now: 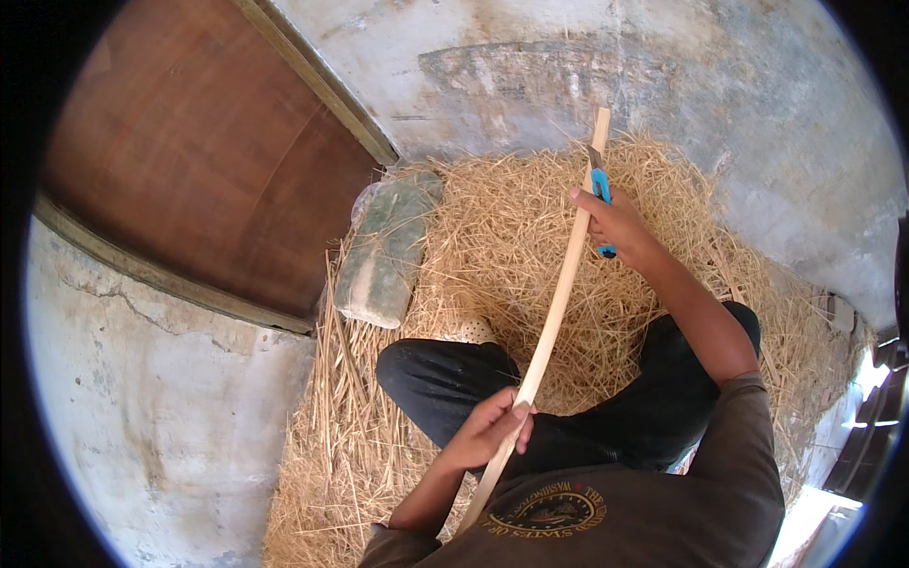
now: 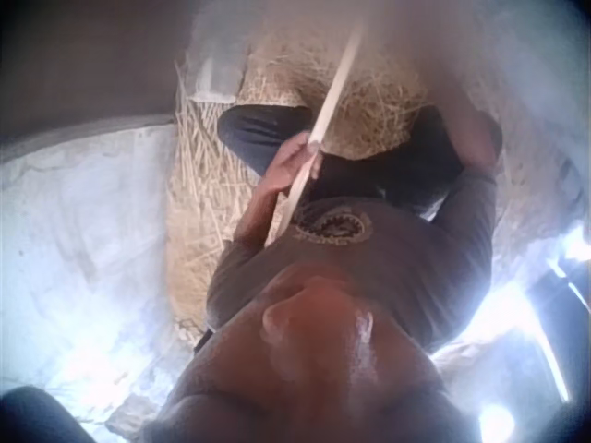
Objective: The person sits cross-legged on a bed of straw and uses a small blue knife to shave a long, thin bamboo stick. They hold the stick with their left hand and repeatedly scrape the surface with the knife in their right hand, moving along the length of the stick.
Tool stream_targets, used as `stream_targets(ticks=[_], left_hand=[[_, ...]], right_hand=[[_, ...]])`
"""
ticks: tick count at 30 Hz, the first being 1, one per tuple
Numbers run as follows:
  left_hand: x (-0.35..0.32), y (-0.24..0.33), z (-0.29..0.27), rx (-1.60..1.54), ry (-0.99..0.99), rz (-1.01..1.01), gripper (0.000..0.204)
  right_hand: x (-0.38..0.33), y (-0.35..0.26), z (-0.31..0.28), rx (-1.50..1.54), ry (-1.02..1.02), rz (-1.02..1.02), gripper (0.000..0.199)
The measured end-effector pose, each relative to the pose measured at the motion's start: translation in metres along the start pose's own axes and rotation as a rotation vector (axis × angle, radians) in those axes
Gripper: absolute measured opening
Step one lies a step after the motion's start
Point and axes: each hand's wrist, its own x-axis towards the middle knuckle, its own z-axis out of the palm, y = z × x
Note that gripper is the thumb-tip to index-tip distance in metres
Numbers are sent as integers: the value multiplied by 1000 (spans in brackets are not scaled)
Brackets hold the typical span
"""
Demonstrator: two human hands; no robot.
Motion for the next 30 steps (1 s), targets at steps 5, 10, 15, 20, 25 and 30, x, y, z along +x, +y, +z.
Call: stream_targets(ticks=[5,10,15,20,25,30], left_hand=[[33,14,0,-179,48,-102,22],[46,27,-2,-577,202,-72,24],[46,42,5,-490,244,-73,23],[35,51,18,-20,287,-139,24],[31,57,18,190,322,-30,23],[29,69,22,191,327,-48,18]], right_hand=[[8,9,-1,23,19,-1,44],[-26,10,8,-781,-102,-413,69],[-66,8,37,-1202,-239,-451,72],[-41,12,16,-1189,-64,-413,70],[-57,23,41,-1219,-167,-680,78],[-43,25,35,-1205,-85,-874,78]])
